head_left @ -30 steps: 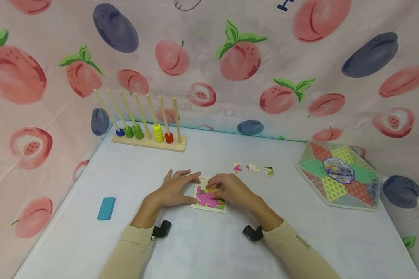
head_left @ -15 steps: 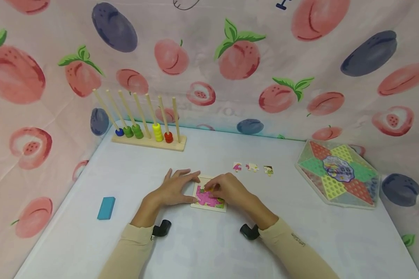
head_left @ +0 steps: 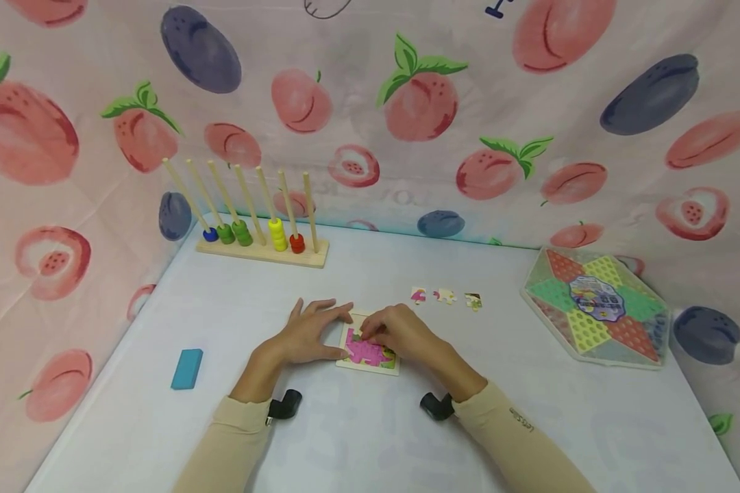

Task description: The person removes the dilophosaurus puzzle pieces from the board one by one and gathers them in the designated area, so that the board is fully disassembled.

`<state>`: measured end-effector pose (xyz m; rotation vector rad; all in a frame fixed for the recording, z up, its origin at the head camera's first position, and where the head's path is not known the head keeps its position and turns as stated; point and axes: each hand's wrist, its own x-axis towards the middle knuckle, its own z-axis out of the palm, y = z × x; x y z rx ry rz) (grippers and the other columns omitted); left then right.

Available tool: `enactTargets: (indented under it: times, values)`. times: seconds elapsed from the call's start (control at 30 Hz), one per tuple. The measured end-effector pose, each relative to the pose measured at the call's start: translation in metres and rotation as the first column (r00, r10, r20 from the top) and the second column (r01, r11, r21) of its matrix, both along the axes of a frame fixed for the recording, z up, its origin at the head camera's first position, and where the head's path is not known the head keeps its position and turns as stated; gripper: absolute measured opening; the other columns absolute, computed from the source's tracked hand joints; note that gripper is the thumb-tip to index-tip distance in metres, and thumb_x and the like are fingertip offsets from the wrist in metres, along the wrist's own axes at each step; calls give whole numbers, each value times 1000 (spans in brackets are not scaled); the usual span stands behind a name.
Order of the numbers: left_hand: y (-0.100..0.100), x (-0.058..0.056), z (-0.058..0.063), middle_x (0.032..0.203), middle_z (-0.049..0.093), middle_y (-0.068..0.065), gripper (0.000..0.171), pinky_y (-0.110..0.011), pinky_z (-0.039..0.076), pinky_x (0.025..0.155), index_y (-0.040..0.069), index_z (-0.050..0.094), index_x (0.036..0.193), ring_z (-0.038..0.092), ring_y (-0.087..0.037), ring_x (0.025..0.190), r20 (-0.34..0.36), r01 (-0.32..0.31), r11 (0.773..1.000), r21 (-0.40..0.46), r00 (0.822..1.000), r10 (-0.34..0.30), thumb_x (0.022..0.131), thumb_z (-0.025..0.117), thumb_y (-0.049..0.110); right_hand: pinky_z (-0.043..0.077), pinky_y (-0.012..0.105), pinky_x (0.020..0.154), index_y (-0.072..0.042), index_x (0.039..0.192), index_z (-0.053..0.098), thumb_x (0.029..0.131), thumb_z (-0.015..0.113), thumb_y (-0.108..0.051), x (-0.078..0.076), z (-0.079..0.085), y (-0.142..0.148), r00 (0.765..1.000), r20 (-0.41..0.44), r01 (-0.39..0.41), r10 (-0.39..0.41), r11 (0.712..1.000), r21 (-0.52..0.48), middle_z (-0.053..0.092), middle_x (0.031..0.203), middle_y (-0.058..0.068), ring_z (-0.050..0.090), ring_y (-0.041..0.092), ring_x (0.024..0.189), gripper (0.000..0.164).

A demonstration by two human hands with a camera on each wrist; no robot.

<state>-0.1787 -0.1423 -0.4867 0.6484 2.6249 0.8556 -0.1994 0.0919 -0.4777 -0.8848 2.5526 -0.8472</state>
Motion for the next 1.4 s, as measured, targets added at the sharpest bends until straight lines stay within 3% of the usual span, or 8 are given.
enactTargets:
  times: [0.4, 0.67, 0.93, 1.13, 1.4]
  values:
    - [-1, 0, -1, 137, 65, 4, 84, -74, -3, 123, 16, 42, 156, 29, -32, 156, -1, 4, 1000, 17, 1000, -4, 84, 82, 31, 58, 37, 98, -13, 97, 83, 91, 73, -1, -3, 2, -3, 999, 8, -48, 48, 998, 38, 76, 103, 2, 68, 20, 107, 16]
    - [-1, 0, -3, 137, 65, 4, 84, -75, -4, 123, 18, 41, 157, 28, -32, 156, 5, 6, 1000, 8, 1000, -6, 84, 82, 32, 56, 26, 88, -16, 97, 83, 89, 77, -9, 0, 2, -2, 998, 61, -35, 33, 999, 26, 72, 102, -1, 64, 13, 101, 12]
    - [-2, -1, -4, 137, 65, 5, 84, -75, -4, 123, 18, 41, 157, 28, -32, 157, -6, 9, 1000, 6, 1000, -9, 84, 82, 32, 52, 21, 81, -20, 85, 82, 80, 88, -23, 1, -2, -3, 996, 73, 61, -60, 998, -7, 72, 96, -5, 61, 8, 92, 8]
    - [-1, -2, -6, 138, 64, 6, 85, -74, -3, 123, 19, 43, 156, 28, -32, 157, -8, 6, 1000, 5, 1000, -6, 83, 83, 34, 54, 17, 68, -19, 76, 75, 76, 91, -25, 1, -2, 1, 987, 104, 132, -119, 983, -128, 69, 87, -4, 61, 7, 77, 17]
    - [-1, -2, -5, 140, 64, 6, 83, -74, -2, 123, 19, 45, 154, 28, -31, 157, -9, 3, 1000, -3, 1000, -3, 83, 83, 35, 57, 18, 71, -16, 85, 74, 78, 89, -19, 2, 10, 18, 977, 120, 199, -176, 956, -217, 69, 95, 2, 66, 10, 80, 17]
